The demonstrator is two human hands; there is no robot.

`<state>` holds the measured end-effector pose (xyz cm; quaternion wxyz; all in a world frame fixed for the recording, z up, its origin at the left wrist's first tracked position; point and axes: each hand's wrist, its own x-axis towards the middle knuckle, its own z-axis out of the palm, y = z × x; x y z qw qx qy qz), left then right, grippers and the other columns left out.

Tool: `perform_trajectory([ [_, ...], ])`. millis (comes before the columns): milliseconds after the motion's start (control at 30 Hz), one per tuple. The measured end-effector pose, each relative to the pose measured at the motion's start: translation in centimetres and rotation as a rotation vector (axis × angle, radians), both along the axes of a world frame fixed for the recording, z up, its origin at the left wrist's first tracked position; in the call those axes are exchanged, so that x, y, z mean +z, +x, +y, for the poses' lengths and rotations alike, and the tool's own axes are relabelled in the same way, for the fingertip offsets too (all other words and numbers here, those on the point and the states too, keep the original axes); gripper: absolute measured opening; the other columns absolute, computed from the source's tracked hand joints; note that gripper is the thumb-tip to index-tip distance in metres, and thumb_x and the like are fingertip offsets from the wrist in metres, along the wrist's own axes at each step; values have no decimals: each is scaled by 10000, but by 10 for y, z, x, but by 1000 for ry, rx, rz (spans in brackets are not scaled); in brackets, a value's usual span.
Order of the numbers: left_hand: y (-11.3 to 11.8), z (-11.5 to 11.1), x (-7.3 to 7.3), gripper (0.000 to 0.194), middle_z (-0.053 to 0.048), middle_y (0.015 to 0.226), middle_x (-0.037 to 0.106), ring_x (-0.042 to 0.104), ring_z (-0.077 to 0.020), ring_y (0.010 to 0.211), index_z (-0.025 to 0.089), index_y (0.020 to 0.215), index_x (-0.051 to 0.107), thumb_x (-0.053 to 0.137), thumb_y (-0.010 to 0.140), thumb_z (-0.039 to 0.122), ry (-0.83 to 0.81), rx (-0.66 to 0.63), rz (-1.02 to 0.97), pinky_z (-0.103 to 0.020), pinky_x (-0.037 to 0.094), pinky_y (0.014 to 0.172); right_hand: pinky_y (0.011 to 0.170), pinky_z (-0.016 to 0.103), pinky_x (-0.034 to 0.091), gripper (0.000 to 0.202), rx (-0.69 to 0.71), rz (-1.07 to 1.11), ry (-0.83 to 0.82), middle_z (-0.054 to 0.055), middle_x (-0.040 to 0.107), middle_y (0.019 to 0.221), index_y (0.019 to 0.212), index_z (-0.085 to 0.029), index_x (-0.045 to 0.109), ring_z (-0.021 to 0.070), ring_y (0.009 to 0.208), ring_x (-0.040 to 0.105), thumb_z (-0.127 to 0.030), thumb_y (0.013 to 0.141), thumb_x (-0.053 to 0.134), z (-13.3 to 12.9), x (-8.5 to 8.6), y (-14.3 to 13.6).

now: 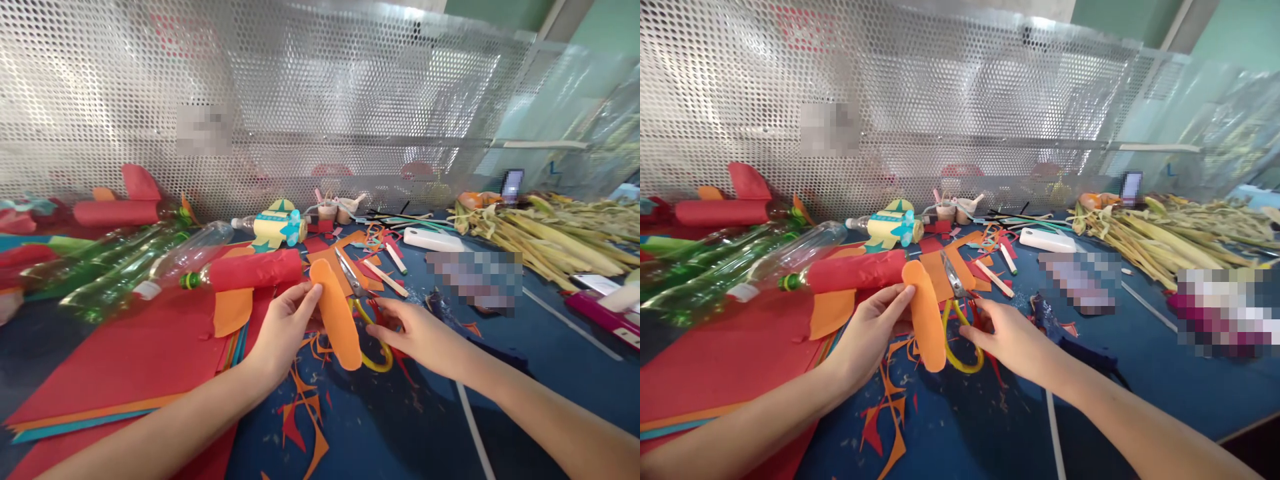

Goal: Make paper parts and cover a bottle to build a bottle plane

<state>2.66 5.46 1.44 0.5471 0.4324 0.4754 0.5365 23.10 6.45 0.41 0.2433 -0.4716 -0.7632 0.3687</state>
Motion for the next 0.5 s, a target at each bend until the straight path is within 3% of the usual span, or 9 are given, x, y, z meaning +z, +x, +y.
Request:
perform_trajectory([
  [133,-1,3,-6,271,2,600,644,568,-112,508,143,807,712,680,739,403,-31,-18,63,-195,468,475,638,329,505,298,-82,-169,21,48,717,803,1096,-179,607,225,711,679,-341,846,603,2,-3,-1],
  [333,-1,5,-17,263,18,510,620,524,-106,397,161,734,708,677,730,423,-77,-121,104,-207,422,397,583,287,480,197,-200,-334,121,20,704,736,986,-187,566,204,667,679,-291,835,637,-3,4,-6],
  [500,-1,6,-19,271,32,477,588,527,-104,387,178,637,647,664,740,427,-56,-165,112,-200,430,402,738,390,514,87,-120,-470,477,77,691,852,797,-193,615,264,828,668,-261,849,623,-4,0,-3],
])
